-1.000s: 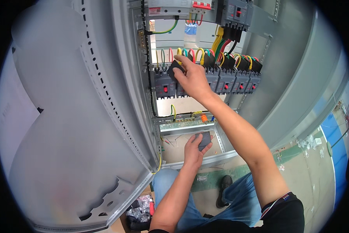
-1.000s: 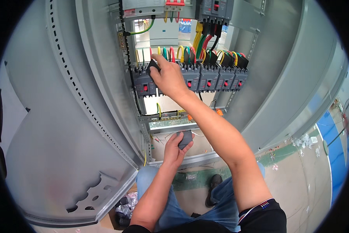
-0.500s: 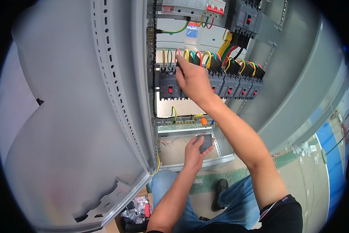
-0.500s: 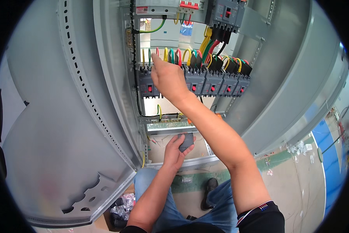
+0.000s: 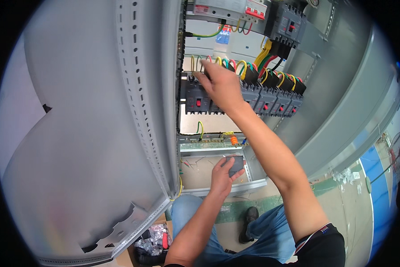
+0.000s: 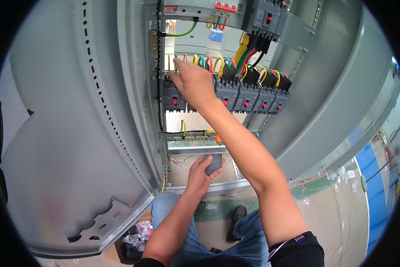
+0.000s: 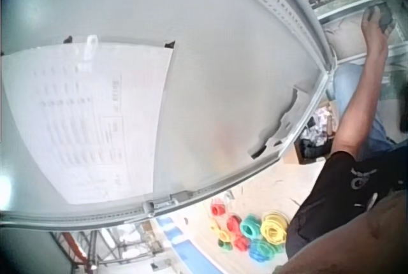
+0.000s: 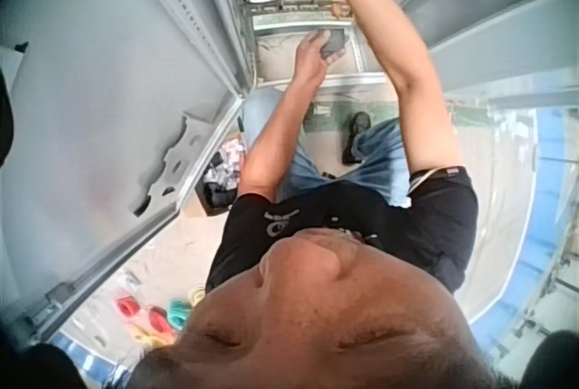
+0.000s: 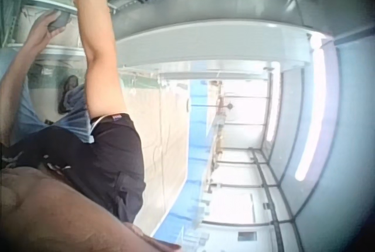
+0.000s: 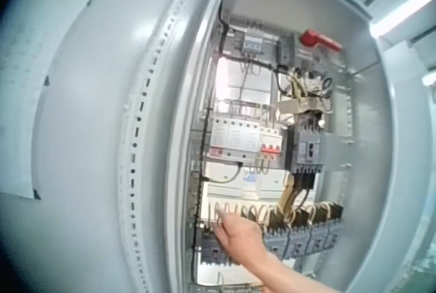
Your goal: The person installs black wire organizers onto the top of circuit breakers inside an electrical panel. They repeatedly pick up organizers, place them over the breakers, and adjust them to fit.
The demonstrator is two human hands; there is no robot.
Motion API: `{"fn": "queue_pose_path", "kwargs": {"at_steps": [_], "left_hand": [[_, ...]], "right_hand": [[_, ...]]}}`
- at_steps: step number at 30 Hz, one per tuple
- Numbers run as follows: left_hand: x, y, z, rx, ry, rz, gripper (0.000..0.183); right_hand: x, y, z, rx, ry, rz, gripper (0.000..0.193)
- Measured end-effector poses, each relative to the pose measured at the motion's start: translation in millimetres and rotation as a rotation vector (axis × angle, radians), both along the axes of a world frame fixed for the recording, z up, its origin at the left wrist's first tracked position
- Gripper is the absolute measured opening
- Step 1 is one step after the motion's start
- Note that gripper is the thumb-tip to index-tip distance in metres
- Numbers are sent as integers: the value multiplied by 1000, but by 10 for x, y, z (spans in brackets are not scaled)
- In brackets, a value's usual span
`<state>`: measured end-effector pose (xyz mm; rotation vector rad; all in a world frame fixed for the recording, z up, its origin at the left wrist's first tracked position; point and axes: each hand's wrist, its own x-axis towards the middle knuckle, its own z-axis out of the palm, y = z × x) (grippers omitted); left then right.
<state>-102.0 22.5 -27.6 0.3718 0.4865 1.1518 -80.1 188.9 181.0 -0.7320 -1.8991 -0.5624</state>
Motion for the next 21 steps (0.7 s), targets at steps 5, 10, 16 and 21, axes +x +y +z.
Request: {"fn": "queue_pose_path", "kwargs": {"at_steps": [5,10,16,21], "left_hand": [[-49,17,3,5,-22,-8,27],[-52,55,25,9,-42,20,28],[-40,-4,23,16,-39,-4,27],[-198,-23,82,-9,-35,32,26]], "right_hand": [[-8,-248,398,312,120,98,36],[-287,49,336,427,83,62,39],[-320,268,384,381,-19,-35,30],[-346,-167,373,405,18,85,30]]}}
